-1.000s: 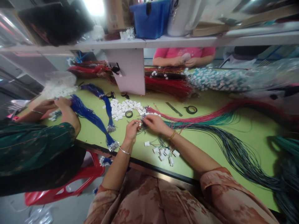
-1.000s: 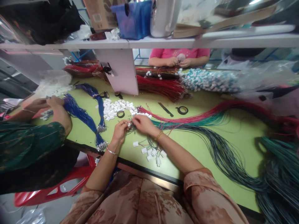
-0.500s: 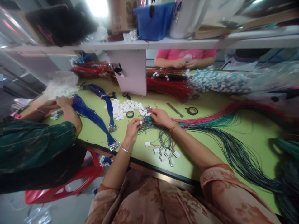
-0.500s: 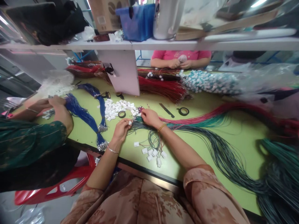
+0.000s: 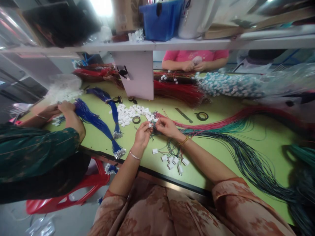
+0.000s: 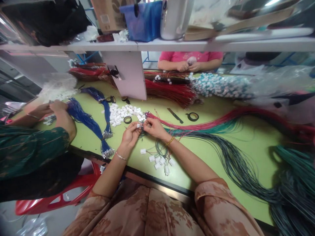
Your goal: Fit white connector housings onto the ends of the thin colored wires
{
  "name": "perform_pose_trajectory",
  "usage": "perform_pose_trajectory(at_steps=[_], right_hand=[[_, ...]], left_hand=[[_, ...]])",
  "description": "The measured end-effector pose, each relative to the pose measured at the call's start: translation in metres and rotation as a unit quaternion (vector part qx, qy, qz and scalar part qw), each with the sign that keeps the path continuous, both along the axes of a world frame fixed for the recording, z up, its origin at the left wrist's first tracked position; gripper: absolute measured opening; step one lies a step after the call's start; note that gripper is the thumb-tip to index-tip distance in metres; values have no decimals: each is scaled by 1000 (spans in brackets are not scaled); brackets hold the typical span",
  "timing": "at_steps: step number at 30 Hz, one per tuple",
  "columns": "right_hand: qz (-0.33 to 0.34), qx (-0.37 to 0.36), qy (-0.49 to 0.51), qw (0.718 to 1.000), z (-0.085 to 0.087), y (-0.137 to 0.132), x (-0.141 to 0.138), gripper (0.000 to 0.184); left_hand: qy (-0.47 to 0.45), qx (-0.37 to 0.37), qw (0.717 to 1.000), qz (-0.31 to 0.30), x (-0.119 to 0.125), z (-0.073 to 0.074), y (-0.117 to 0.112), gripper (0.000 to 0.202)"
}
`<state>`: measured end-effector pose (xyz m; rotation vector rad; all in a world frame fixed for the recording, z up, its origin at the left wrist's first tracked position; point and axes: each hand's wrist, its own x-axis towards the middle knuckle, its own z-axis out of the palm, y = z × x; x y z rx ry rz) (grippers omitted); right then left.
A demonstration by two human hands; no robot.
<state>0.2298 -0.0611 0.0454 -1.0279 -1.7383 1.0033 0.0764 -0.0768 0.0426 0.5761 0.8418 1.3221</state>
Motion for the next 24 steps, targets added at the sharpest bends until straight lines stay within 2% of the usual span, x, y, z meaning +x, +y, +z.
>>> perform_pose_trajectory(at_steps=[5,10,16,21,24], right_hand=[[-1,-1,-32,1000,0,-2,1,10],[-23,15,-69,997,0,-6,-1,11],[-42,49,-109,992,-3,-14,-3,20],[-85,65,-199,974,-2,-20,-6,19],[-42,71,-214,973,0,-9,-2,18]], left_hand=[[29,23,999,-16,1,-1,-2,11],[136,71,988,9,6,-7,-7,13],[133,45,990,16,10,-9,-8,16],[192,71,978,42,15,-13,-11,14],[197,66,977,44,14,-16,-11,14]])
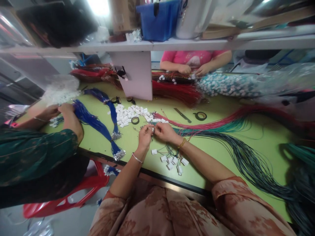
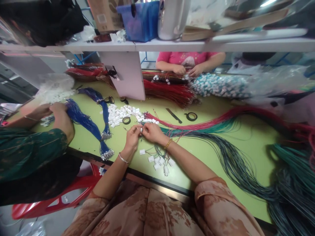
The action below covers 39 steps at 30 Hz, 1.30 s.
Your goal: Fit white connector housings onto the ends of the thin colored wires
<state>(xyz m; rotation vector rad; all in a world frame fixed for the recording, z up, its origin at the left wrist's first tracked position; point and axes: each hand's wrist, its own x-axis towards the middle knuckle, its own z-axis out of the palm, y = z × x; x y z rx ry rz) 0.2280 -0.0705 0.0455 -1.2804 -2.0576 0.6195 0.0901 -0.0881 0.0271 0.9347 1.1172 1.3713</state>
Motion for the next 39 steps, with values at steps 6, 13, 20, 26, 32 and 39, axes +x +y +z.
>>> perform_pose_trajectory(at_steps=[6,13,20,26,32,39], right_hand=[[-102,-19,-54,993,0,68,10,21],[-148,-50,-132,979,-12,94,4,21],[-61,7,79,995,-8,69,18,19],[18,-31,161,986,-3,36,15,18],[47,-32,138,989,-8,19,14,16],[12,-28,103,994,-14,19,13,20]], left_hand=[[-49,-45,998,-21,-5,-3,7,16],[-54,-58,996,-33,-8,-4,5,16],[-103,-50,992,-47,-8,-3,7,19],[-144,-56,987,-50,-6,-5,10,16],[-172,-42,983,-46,-5,-6,12,15],[-140,-27,988,-52,-4,-3,9,14]])
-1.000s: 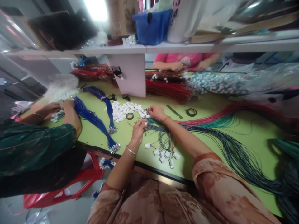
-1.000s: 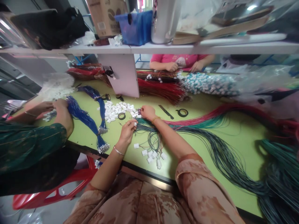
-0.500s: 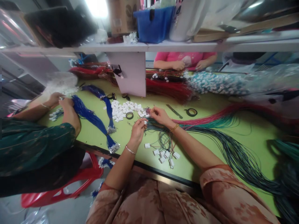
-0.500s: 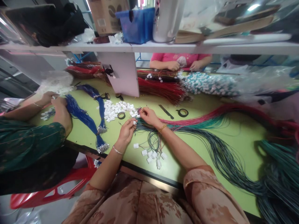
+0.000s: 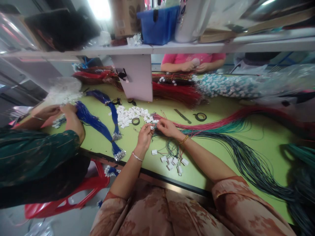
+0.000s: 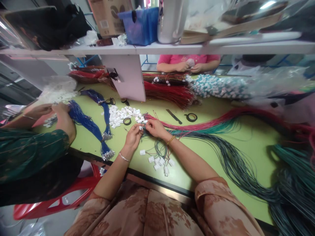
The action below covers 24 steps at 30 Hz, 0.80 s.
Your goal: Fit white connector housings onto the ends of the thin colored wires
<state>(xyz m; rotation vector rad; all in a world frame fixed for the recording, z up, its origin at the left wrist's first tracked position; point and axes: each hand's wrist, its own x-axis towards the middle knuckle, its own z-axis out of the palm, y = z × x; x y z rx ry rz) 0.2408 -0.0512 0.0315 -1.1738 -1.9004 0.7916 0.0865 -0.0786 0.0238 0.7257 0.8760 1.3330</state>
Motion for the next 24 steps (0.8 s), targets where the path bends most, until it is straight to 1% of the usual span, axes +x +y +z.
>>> perform_pose_trajectory(at_steps=[4,6,8,11,14,16,18,21,23,24], right_hand=[[-16,-2,-10,1000,1,1,-2,23],[-13,-10,-14,1000,1,3,-2,24],[-2,-27,-9,1000,0,5,-3,25],[14,-52,1,999,-1,10,-4,29],[24,-63,2,998,-2,11,-5,32],[41,-60,8,997,-2,11,-5,33],[58,-53,18,997,-3,12,-5,33],[37,-42,15,998,-2,13,-5,32],[22,-30,-12,999,1,14,-5,30],[27,-23,-27,999,3,14,-4,29]], left_hand=[[30,22,999,9,0,-4,1,19],[64,45,997,18,-1,-7,1,21],[124,76,989,36,-2,-9,1,23],[206,116,970,62,-3,-9,2,28],[244,139,957,72,-2,-10,4,30],[242,131,959,73,0,-11,5,30],[210,98,970,71,2,-13,7,31],[172,66,981,68,4,-16,9,30],[157,62,983,74,5,-17,10,28],[142,56,985,77,5,-17,10,28]])
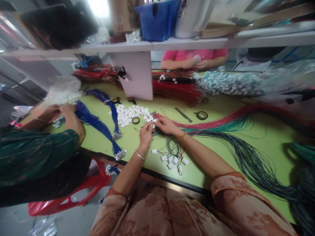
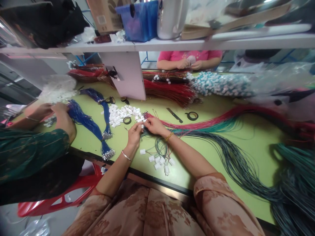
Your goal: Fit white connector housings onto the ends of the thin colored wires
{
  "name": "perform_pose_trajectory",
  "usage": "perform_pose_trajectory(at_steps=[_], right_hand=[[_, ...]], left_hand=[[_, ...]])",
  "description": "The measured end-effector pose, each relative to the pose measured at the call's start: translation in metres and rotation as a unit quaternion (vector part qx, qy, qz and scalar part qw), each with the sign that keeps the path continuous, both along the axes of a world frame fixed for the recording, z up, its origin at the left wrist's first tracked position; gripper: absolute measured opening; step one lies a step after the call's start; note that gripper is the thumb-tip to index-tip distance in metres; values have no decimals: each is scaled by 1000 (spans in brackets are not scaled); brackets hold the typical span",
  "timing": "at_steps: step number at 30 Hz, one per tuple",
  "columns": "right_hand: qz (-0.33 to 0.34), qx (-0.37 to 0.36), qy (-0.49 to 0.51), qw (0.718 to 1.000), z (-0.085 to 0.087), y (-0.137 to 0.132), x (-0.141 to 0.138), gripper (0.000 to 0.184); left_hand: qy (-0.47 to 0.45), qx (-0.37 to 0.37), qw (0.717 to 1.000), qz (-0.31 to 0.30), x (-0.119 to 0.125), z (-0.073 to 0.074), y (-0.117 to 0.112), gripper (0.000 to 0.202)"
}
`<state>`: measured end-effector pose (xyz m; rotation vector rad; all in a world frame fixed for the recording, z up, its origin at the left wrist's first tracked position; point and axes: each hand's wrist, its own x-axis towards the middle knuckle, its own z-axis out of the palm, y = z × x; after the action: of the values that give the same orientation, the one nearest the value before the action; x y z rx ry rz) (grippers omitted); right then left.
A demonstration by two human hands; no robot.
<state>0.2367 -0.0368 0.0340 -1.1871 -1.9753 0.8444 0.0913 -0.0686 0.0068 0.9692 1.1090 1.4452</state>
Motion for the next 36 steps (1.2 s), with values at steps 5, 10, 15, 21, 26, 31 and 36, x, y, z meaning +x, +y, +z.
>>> perform_pose_trajectory(at_steps=[5,10,15,21,26,31,36], right_hand=[[48,19,-9,999,7,-4,2,20],[5,1,43,999,3,-3,3,14],[1,-23,82,996,2,-2,6,15],[25,-21,50,998,2,-2,6,14],[15,-8,24,1000,0,-4,4,15],[46,21,-9,999,3,-8,8,16],[36,43,-60,997,7,-12,7,15]], left_hand=[[-67,-22,997,-12,-4,0,3,27],[-79,-26,996,-25,-8,1,4,23],[-108,-47,992,-45,-9,4,3,20],[-120,-50,989,-65,-6,3,3,22],[-62,-26,996,-53,-3,-2,1,26],[-49,-26,997,-53,-2,-2,1,31],[-17,-18,999,-35,2,-1,-1,27]])
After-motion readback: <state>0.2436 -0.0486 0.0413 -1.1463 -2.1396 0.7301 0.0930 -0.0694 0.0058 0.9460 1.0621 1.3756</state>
